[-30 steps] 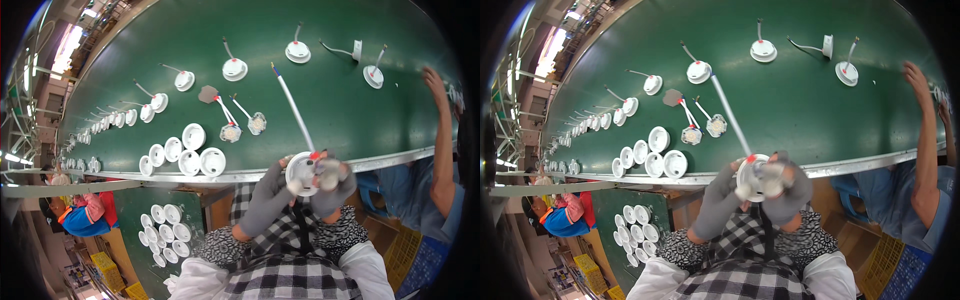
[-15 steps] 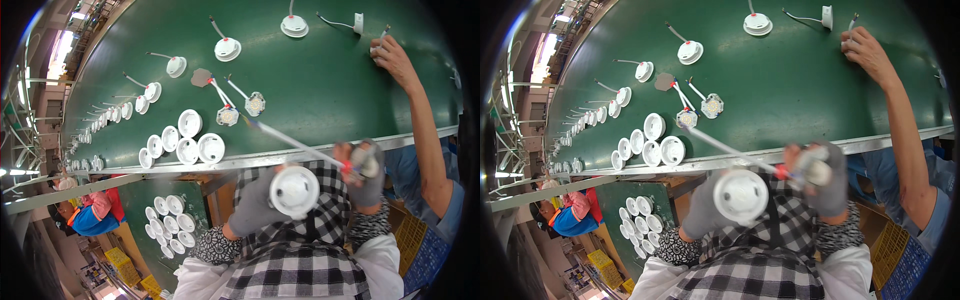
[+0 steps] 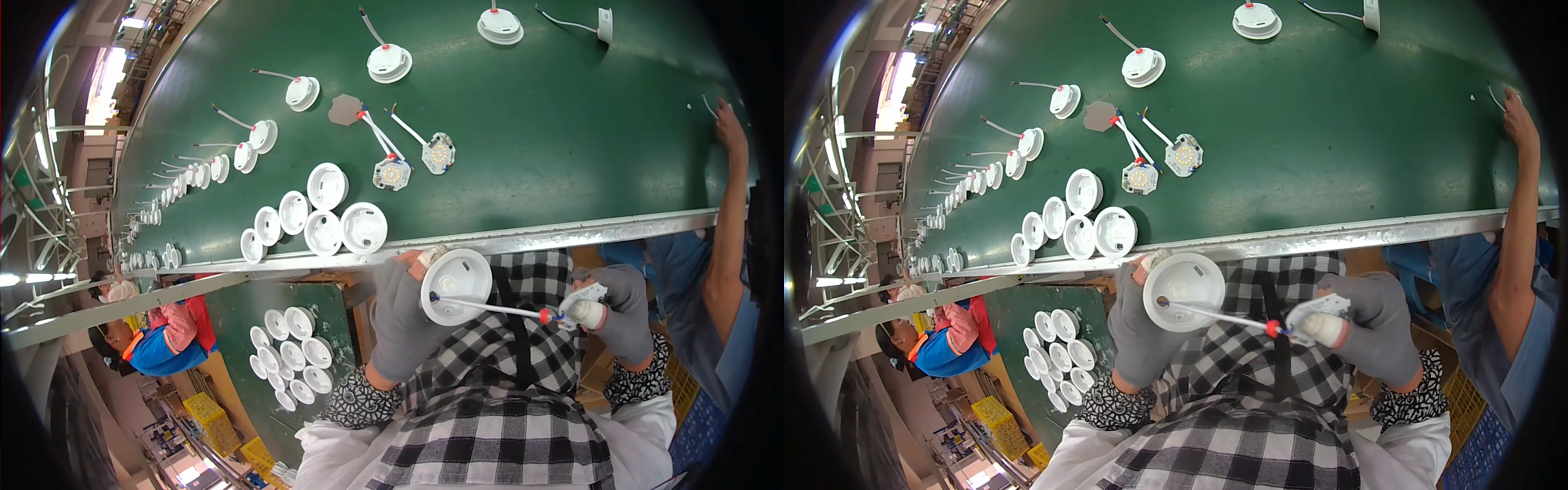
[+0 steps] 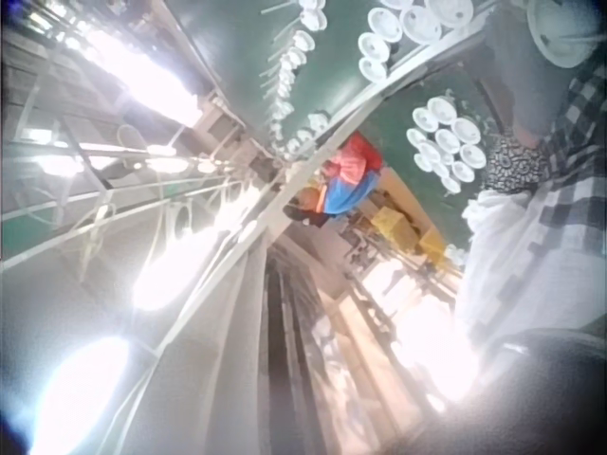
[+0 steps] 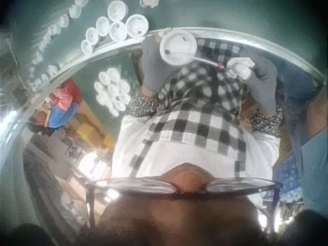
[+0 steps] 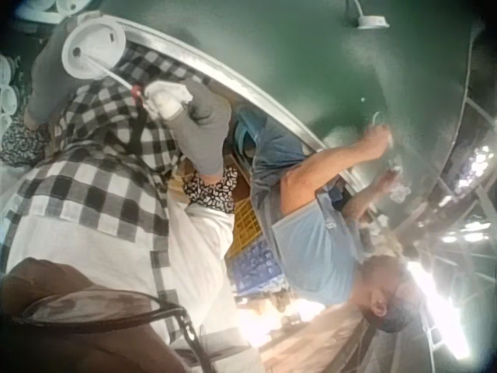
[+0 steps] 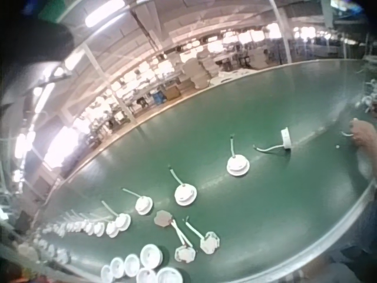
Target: The person assembles LED lights along a conveyor belt by threading wires through plastic housings, pressing the circuit boards into the housings, and placing the assembled units onto the belt.
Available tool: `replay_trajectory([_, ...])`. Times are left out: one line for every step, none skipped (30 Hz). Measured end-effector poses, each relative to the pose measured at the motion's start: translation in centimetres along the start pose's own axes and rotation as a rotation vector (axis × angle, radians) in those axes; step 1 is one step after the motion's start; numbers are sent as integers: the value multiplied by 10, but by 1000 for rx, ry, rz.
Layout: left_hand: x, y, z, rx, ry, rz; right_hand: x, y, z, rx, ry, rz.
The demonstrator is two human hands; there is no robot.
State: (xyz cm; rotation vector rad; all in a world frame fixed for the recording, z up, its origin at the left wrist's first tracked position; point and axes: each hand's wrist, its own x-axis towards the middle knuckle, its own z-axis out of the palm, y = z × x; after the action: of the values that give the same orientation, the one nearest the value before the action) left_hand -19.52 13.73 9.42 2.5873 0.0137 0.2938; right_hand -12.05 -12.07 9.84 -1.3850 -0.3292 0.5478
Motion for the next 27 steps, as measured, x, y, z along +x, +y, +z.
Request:
replay_trajectory([2, 2, -3, 108, 48, 80, 3, -8, 7, 0, 2, 4])
replay_trajectory([5, 7, -5, 104, 40, 82, 5, -14, 14, -115, -15, 66])
replay_trajectory([8, 14, -8, 264, 20, 124, 7, -17, 17, -229, -32, 128])
replay_trajectory([10, 18, -9, 424, 1, 169, 9, -15, 16, -367, -136, 67])
replay_trajectory([9, 20, -7, 420, -8, 175, 11, -14, 21, -363, -127, 73])
replay_trajectory([7, 23, -2, 346, -18, 165, 13, -13, 29, -394, -158, 73])
replay_trajectory([5, 25, 0, 273, -28, 154, 15, -11, 35, -425, -191, 71])
replay_trajectory([2, 22, 1, 271, -38, 160, 15, -7, 37, -419, -233, 109])
replay_trajectory([-1, 17, 4, 111, -90, 159, 16, -5, 41, -413, -224, 115])
replay_trajectory([-5, 12, 7, -48, -138, 154, 16, -4, 46, -401, -210, 102])
replay_trajectory([-10, 8, 11, -49, -146, 155, 16, -1, 49, -388, -194, 89])
replay_trajectory([-14, 5, 16, -237, -215, 48, 15, 4, 50, -384, -189, 94])
replay_trajectory([-18, 2, 20, -425, -285, -61, 14, 10, 52, -473, -175, 23])
replay_trajectory([-22, 1, 22, -426, -295, -59, 13, 13, 53, -563, -160, -48])
replay_trajectory([-25, 0, 23, -500, -271, -87, 14, 13, 54, -559, -154, -43])
replay_trajectory([-28, 0, 24, -576, -249, -116, 17, 12, 55, -674, -43, -169])
replay_trajectory([-29, 2, 24, -579, -259, -114, 18, 11, 55, -789, 69, -296])
replay_trajectory([-30, 3, 23, -632, -311, -145, 17, 15, 56, -791, 6, -284])
replay_trajectory([-30, 3, 25, -684, -367, -182, 16, 20, 57, -787, 11, -272])
replay_trajectory([-29, 1, 27, -626, -440, -220, 14, 24, 60, -835, 18, -316])
replay_trajectory([-27, 1, 26, -627, -451, -223, 13, 26, 61, -884, 24, -360])
replay_trajectory([-25, 3, 23, -587, -441, -177, 11, 22, 62, -922, 19, -356])
replay_trajectory([-24, 3, 19, -547, -429, -131, 10, 21, 62, -920, 23, -352])
replay_trajectory([-23, 2, 14, -547, -435, -131, 10, 20, 60, -875, 16, -339])
replay_trajectory([-22, 0, 8, -522, -441, -141, 10, 20, 60, -831, 12, -328])
replay_trajectory([-22, -2, 3, -497, -448, -150, 10, 21, 60, -829, 17, -323])
replay_trajectory([-24, -6, 2, -497, -455, -149, 9, 21, 61, -853, 11, -292])
